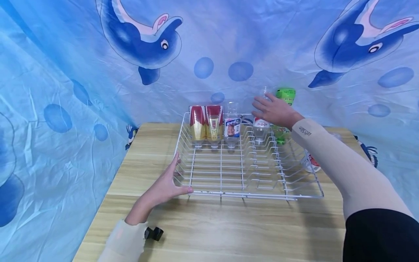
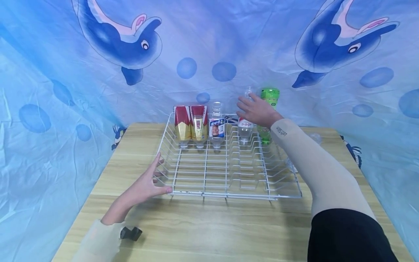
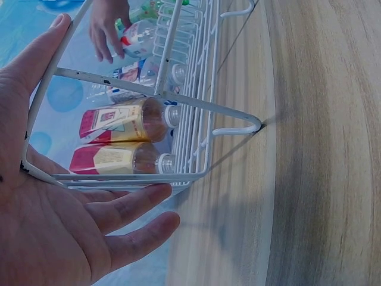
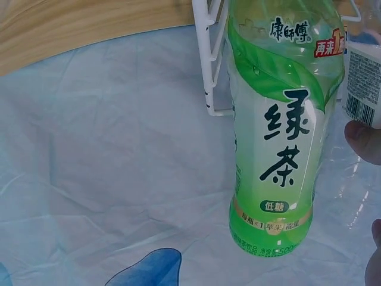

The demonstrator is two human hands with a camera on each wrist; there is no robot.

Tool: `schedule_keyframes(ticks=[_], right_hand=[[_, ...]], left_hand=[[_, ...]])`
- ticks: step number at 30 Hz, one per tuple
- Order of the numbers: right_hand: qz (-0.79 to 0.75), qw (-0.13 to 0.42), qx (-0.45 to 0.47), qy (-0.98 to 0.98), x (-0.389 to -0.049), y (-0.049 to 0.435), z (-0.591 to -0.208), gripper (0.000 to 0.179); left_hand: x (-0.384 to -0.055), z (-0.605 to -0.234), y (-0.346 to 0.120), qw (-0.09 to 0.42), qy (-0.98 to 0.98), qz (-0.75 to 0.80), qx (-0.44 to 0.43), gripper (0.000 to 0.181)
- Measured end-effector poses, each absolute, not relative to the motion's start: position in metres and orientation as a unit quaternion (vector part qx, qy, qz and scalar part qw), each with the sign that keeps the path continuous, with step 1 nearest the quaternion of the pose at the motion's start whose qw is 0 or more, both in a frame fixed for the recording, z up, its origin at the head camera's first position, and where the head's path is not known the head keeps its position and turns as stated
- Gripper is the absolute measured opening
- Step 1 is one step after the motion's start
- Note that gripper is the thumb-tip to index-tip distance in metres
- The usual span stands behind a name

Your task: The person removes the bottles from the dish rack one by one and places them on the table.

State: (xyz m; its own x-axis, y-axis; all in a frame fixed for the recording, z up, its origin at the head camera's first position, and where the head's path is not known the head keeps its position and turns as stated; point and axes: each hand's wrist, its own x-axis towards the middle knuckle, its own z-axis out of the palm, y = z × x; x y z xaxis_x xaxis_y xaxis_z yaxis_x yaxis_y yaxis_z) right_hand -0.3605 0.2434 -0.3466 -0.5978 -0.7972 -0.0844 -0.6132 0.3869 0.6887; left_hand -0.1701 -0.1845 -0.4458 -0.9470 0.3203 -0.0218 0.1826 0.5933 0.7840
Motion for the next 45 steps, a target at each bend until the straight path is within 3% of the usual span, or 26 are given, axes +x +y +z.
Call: schedule_keyframes(ticks=[14,25,45], right_hand=[[-0.329,0.13,0.424,-0.833,-0.348,0.246,-0.324,0.079],[-0.328,0.184,0.428,-0.822,-0.332,0.253,-0.304,0.084],[-0.306,0.183,0.46,-0.813,-0.291,0.248,-0.283,0.09]], left_hand=[[-0.167,-0.442,-0.185,0.075,0.886,0.433,0.149,0.13],[-0.167,-0.441,-0.186,0.083,0.887,0.43,0.149,0.128],[-0.165,-0.434,-0.187,0.088,0.904,0.385,0.16,0.122]])
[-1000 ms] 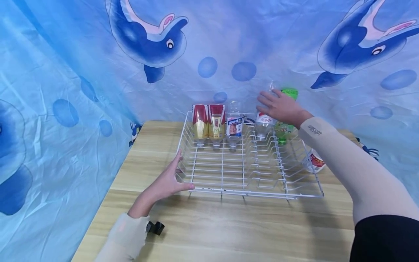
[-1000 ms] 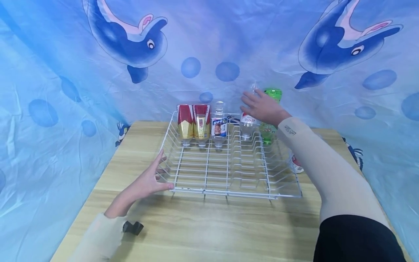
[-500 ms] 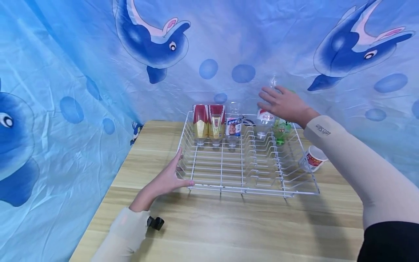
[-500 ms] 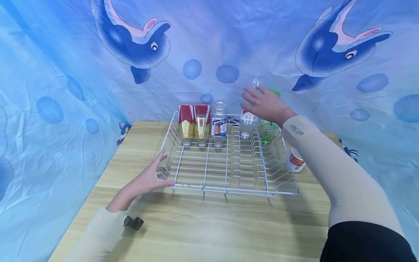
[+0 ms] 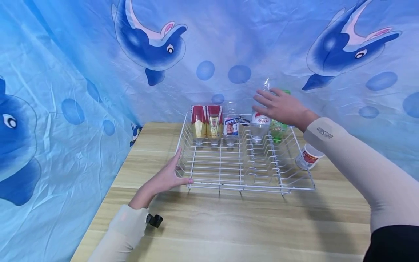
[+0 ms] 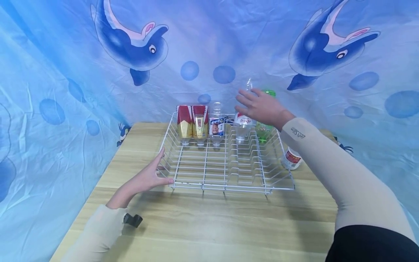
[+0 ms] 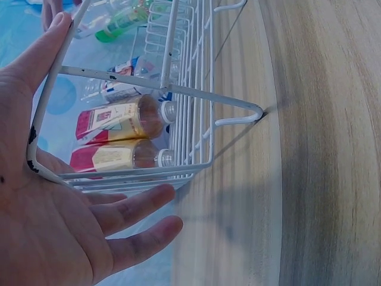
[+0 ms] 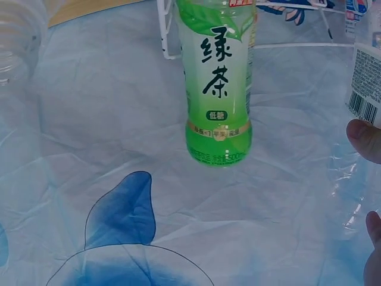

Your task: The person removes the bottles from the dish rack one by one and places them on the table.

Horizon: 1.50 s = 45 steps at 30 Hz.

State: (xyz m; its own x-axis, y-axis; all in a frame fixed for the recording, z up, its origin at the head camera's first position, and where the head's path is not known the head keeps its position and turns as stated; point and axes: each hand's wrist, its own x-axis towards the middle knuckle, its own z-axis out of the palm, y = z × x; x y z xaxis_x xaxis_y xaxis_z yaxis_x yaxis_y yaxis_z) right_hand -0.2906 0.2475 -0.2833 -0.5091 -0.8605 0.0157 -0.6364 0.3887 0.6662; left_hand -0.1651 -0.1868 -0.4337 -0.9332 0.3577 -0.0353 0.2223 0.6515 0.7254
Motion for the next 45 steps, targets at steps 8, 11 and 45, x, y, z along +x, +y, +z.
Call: schedule_keyframes(ticks=[8,11,45], right_hand=[[-0.288,0.197,0.468,-0.812,-0.283,0.247,-0.281,0.086],[-0.28,0.196,0.47,-0.814,-0.281,0.246,-0.281,0.086],[-0.191,0.189,0.468,-0.842,-0.249,0.247,-0.29,0.07]], left_hand=[[-0.164,-0.432,-0.188,0.092,0.911,0.372,0.156,0.122],[-0.163,-0.43,-0.189,0.098,0.916,0.359,0.152,0.122],[-0.166,-0.411,-0.184,0.108,0.936,0.285,0.179,0.121]])
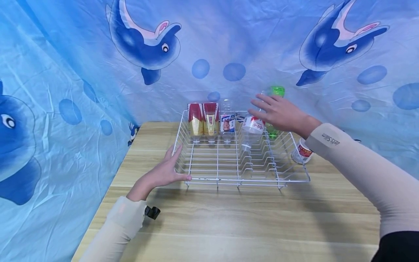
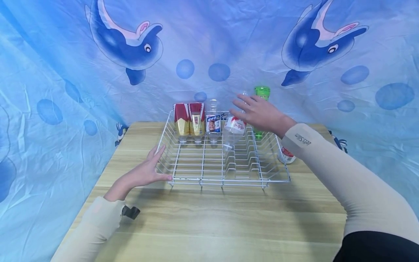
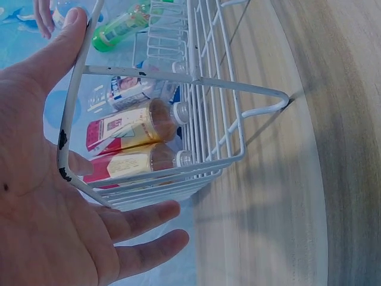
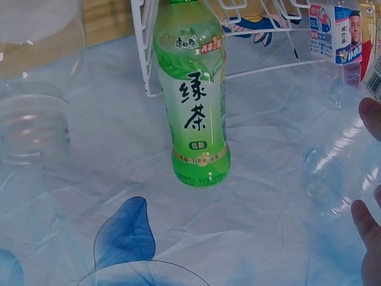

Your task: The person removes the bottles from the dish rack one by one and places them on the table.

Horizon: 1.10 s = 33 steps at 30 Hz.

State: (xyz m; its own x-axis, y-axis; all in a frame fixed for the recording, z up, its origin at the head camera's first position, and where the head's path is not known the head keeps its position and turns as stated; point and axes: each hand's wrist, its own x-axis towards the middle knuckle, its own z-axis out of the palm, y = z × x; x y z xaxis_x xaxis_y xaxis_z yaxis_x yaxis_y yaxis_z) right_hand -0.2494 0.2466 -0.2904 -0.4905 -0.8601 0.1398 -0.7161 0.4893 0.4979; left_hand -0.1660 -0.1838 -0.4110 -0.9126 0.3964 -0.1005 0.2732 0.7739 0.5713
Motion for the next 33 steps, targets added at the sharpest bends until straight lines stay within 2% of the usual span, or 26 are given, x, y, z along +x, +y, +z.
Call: schedule_keyframes(ticks=[8,15,28,33], right_hand=[[-0.143,0.197,0.479,-0.843,-0.252,0.251,-0.301,0.065],[-0.104,0.208,0.485,-0.843,-0.252,0.249,-0.312,0.065],[-0.042,0.146,0.423,-0.893,-0.244,0.248,-0.322,0.077],[-0.006,0.152,0.411,-0.899,-0.246,0.248,-0.328,0.076]], left_hand=[[-0.166,-0.408,-0.184,0.12,0.931,0.292,0.182,0.125],[-0.166,-0.406,-0.184,0.119,0.931,0.288,0.188,0.12],[-0.167,-0.407,-0.183,0.116,0.934,0.281,0.189,0.121],[-0.169,-0.406,-0.183,0.112,0.937,0.271,0.192,0.124]])
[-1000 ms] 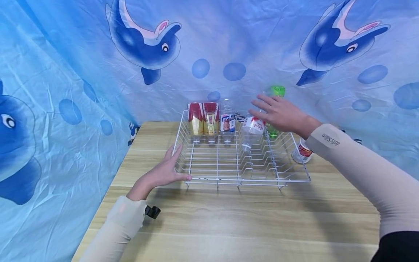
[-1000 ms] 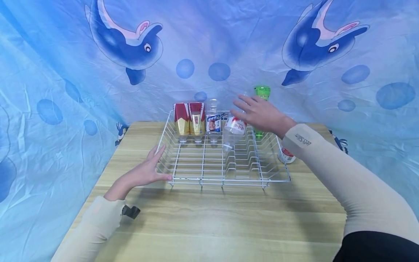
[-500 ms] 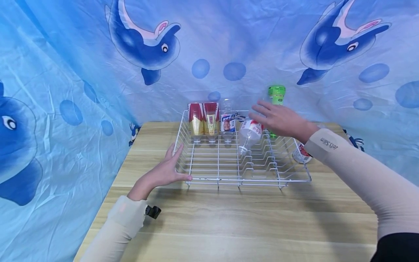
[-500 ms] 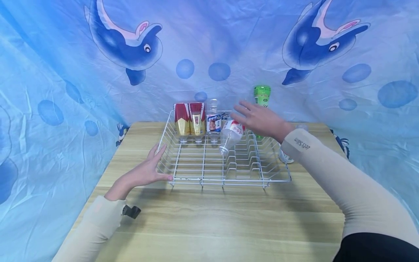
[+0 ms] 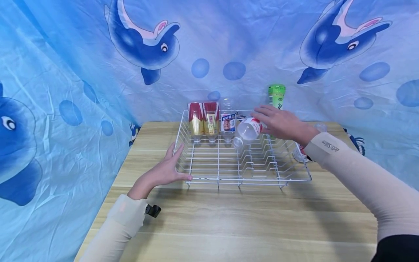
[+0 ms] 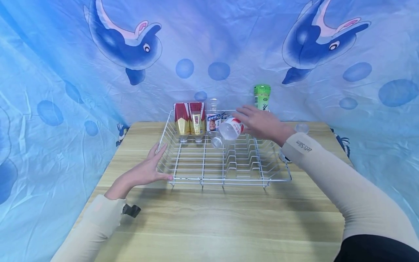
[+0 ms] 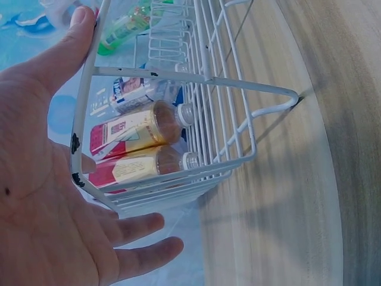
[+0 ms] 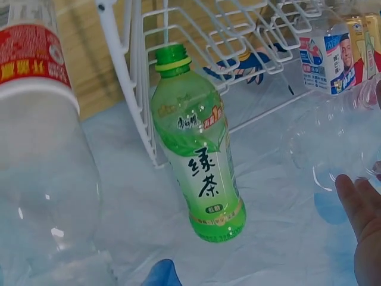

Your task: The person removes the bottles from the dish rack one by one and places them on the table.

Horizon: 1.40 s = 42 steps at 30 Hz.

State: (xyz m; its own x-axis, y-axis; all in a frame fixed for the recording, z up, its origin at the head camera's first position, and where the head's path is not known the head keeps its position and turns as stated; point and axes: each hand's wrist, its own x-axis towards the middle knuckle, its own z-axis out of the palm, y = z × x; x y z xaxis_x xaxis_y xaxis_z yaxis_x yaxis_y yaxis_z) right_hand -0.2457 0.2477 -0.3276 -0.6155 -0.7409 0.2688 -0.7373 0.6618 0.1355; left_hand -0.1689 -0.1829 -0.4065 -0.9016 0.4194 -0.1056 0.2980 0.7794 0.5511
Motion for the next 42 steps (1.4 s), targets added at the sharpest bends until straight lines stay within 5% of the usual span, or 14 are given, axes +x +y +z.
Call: schedule_keyframes(ticks=[32,42], right_hand=[[0.199,0.14,0.304,-0.921,-0.238,0.238,-0.344,0.072],[0.25,0.135,0.303,-0.91,-0.237,0.229,-0.35,0.063]], left_hand=[[-0.176,-0.378,-0.165,0.11,0.949,0.172,0.239,0.124],[-0.187,-0.371,-0.146,0.051,0.942,0.181,0.278,0.11]])
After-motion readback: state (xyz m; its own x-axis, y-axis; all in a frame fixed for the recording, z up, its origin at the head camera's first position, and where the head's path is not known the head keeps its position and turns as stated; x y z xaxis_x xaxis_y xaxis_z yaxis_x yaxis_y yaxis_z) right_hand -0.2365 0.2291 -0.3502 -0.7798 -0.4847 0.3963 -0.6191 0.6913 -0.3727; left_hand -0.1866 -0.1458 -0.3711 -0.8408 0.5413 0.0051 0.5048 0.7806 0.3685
